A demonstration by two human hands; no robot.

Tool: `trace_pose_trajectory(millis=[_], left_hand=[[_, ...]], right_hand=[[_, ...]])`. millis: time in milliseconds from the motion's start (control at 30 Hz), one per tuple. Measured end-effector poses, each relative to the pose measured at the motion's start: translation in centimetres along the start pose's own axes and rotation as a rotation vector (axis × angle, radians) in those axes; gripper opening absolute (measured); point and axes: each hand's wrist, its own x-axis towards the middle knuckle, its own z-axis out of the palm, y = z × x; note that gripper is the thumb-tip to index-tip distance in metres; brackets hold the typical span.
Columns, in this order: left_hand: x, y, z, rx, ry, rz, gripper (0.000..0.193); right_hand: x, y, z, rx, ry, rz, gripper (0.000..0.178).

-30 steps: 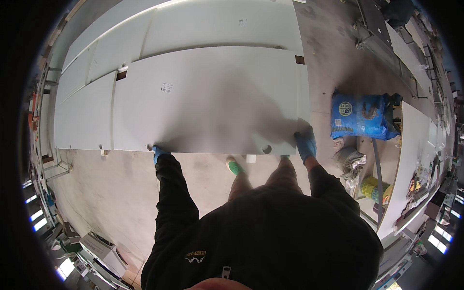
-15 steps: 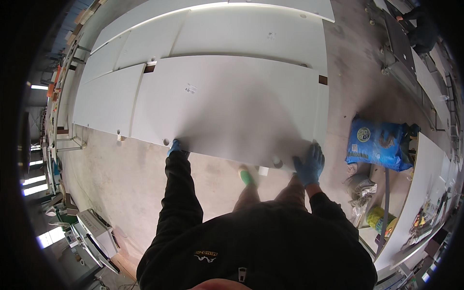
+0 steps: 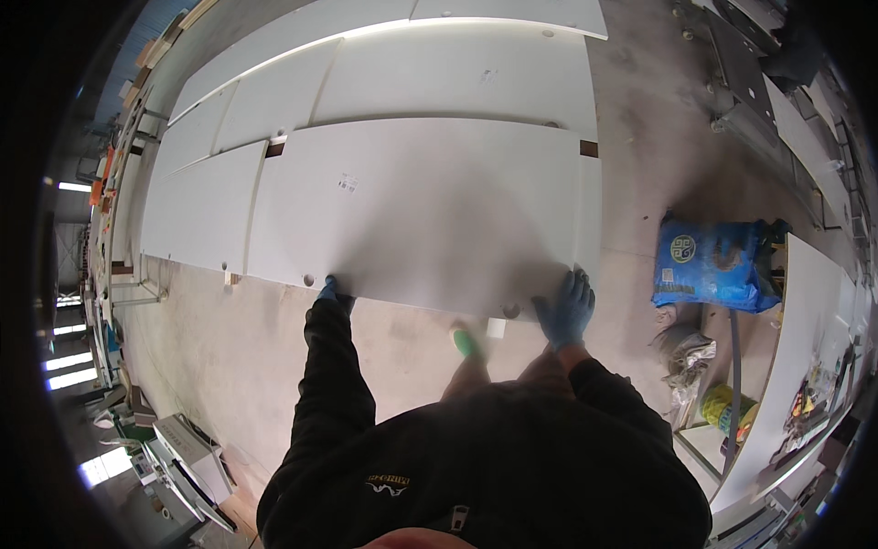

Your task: The person repeatedly picks up large white and brown flat panels from the floor and stacks them on a growing pile. They handle the panels one at a time, aligning edges and placing them flat. Toward the end, the person wipes a dark panel with a cloth.

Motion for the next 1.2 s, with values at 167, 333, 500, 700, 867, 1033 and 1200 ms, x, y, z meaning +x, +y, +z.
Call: trace_pose_trajectory(millis=[167, 333, 500, 700, 867, 1033, 1200], left_hand=[[1.0, 2.7, -0.7, -0.737, 0.116, -0.602, 0.037], [-0.3, 2.1, -1.4, -0.311, -0.137, -0.612, 0.041], [-6.0, 0.2, -0.6, 0.889, -0.314, 0.164, 0.039], [-4.5, -0.9, 0.0, -0.309, -0.213, -0.277, 0.05], [-3.4, -1.4, -1.0, -0.249, -0.224, -0.308, 0.041], [-4.6, -6.5, -0.3, 0.489, -0.333, 0.023, 0.032], [-5.9, -12.9, 0.1, 0.558, -0.255, 0.096, 0.03]], right_hand=[[0.3, 0.0, 0.5, -0.006, 0.084, -0.029, 0.088], [2.9, 1.0, 0.0, 0.327, -0.002, 0.292, 0.077], [6.9, 2.5, -1.8, 0.554, -0.239, 0.476, 0.068], [8.1, 3.0, -1.2, 0.596, -0.24, 0.584, 0.065], [8.7, 3.6, 0.2, 0.601, -0.135, 0.608, 0.065], [12.2, 5.7, -0.6, 0.552, -0.099, 0.601, 0.061], [18.3, 9.3, -1.8, 0.669, -0.061, 0.496, 0.058]])
